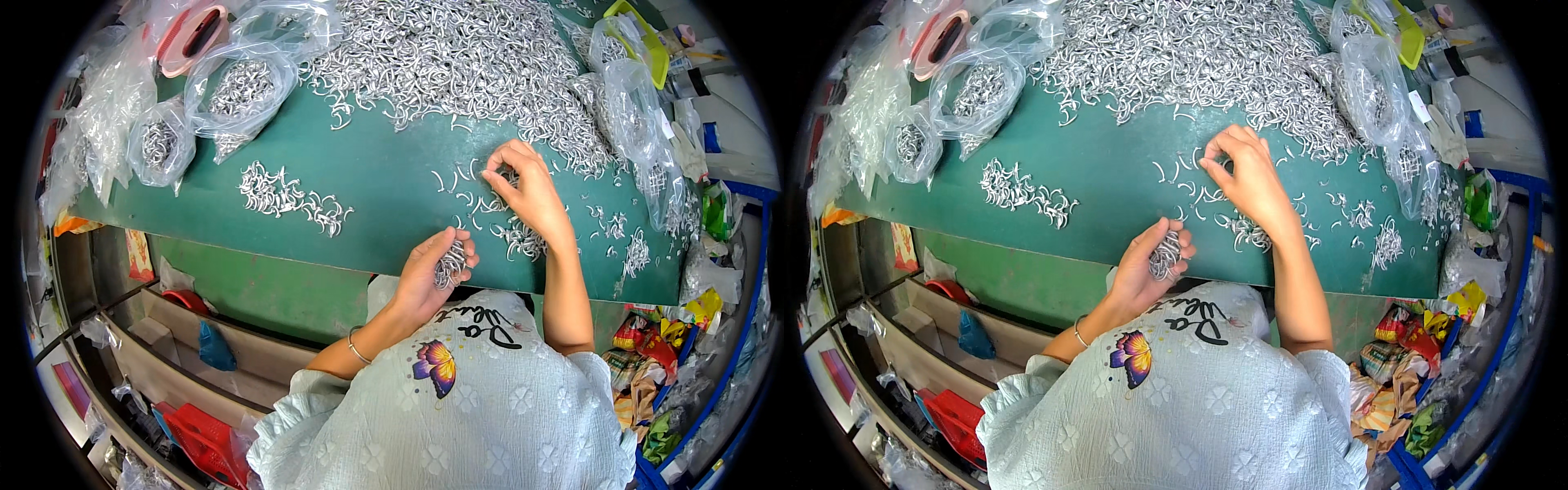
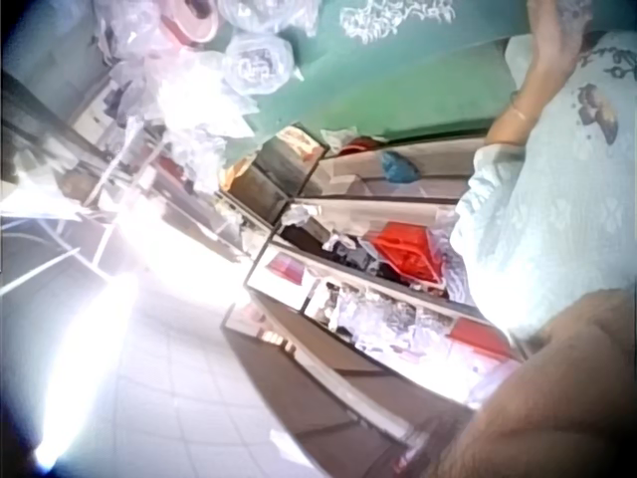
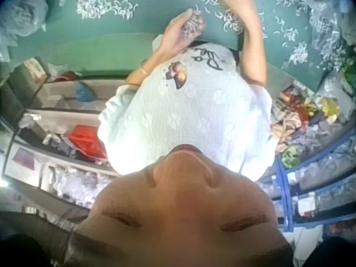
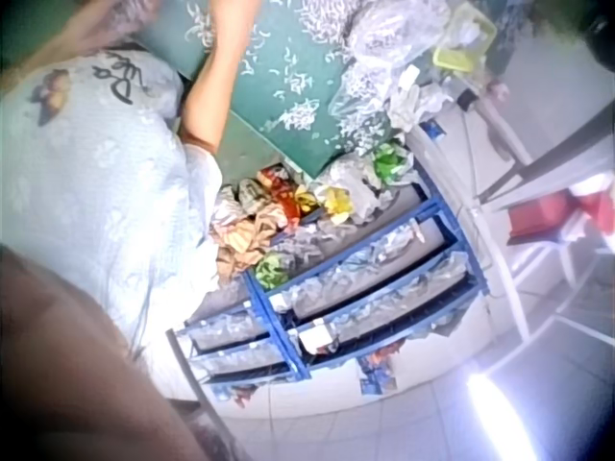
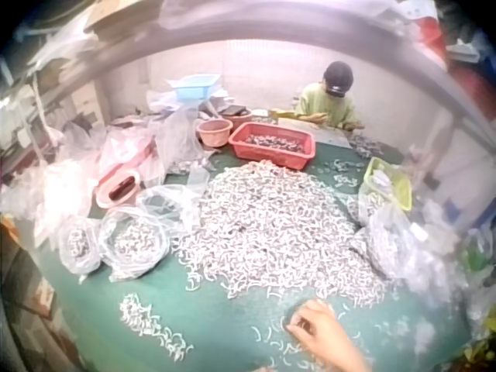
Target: The person sorts small, silver-colored metal pieces from a large pile on a green table by hand, gathering them into their palm and then picking them one by one.
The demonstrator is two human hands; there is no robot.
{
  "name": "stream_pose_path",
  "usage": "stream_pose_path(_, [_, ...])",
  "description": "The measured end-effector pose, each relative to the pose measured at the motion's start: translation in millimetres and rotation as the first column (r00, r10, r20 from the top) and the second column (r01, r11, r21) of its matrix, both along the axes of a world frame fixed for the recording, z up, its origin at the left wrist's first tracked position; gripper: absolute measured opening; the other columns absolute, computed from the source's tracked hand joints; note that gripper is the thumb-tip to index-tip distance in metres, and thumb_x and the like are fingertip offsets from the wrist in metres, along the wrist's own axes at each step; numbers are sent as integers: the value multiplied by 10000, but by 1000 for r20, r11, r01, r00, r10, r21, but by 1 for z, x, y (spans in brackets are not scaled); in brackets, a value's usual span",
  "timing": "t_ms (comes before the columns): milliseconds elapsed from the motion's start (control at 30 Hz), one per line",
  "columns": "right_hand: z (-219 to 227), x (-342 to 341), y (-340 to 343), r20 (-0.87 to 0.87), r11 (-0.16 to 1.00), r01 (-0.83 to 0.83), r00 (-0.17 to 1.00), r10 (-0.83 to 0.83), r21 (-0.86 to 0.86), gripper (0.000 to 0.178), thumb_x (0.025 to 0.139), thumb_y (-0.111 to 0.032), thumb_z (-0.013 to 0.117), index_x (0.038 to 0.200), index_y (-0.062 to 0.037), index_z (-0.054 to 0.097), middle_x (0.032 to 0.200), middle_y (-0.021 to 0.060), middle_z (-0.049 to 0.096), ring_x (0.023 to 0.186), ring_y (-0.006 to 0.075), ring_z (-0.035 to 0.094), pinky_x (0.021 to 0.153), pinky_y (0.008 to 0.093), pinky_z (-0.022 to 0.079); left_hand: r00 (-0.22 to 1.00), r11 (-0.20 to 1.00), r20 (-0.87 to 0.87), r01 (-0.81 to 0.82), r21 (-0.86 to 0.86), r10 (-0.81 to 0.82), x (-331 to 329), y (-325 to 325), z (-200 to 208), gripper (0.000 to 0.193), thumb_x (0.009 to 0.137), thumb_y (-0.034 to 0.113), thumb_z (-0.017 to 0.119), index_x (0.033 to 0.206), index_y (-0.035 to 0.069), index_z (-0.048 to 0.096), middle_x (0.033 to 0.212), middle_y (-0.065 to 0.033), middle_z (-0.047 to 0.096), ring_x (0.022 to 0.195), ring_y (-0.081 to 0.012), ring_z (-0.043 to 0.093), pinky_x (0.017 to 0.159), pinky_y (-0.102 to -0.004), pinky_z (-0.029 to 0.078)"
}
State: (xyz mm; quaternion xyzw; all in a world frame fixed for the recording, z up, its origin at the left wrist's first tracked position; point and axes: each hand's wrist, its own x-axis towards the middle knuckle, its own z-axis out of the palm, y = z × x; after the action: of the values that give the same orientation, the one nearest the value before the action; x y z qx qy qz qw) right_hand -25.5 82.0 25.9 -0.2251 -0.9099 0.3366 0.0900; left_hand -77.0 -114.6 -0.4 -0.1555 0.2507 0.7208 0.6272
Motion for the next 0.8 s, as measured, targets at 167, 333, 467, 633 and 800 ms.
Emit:
stream_pose_path(167, [-9, 3, -2, -29, 988, 138, 990, -136, 67, 107, 767, -67, 673, 835, -37, 595, 872, 97, 559, 898, 274, 514, 819, 363, 372, 1000, 1000, -1, 12, 24, -12, 1, 1, -1, 239, 951, 255, 524, 1001, 27, 575, 839, -81, 573, 766, -180, 544, 564, -254, 437])
stream_pose_path(333, [-17, -6, -20, 48, 946, 56, 996, -75, 319, 133, 757, -105, 689, 819, -44, 589, 885, 98, 533, 892, 290, 492, 787, 386, 378, 1000, 999, -9, 27, 34, -26, 2, 1, -1, 238, 953, 253, 521, 1000, 26, 575, 835, -79, 573, 768, -179, 542, 569, -252, 436])
stream_pose_path(467, [-7, -3, -13, 10, 987, 147, 989, -148, 60, 124, 762, -101, 677, 818, -45, 582, 867, 100, 558, 872, 294, 514, 764, 394, 392, 1000, 999, -1, 16, 42, -16, 2, -2, -1, 242, 956, 256, 517, 996, 26, 578, 834, -75, 578, 768, -176, 549, 576, -251, 438])
stream_pose_path(633, [-24, -9, -20, -12, 948, 27, 1000, -25, 316, 95, 789, -71, 634, 834, -24, 564, 799, 126, 577, 812, 318, 548, 727, 416, 426, 1000, 998, 5, 25, 59, -25, 2, -1, -2, 245, 960, 261, 512, 984, 28, 583, 830, -71, 592, 763, -167, 567, 591, -254, 449])
stream_pose_path(800, [-17, -23, -25, -53, 997, -51, 997, 54, 56, 136, 786, -46, 644, 875, 13, 559, 800, 135, 575, 814, 332, 550, 733, 411, 441, 1000, 999, -12, 22, 41, -22, 3, -3, -3, 242, 948, 259, 529, 999, 28, 581, 837, -80, 574, 776, -183, 542, 574, -256, 433])
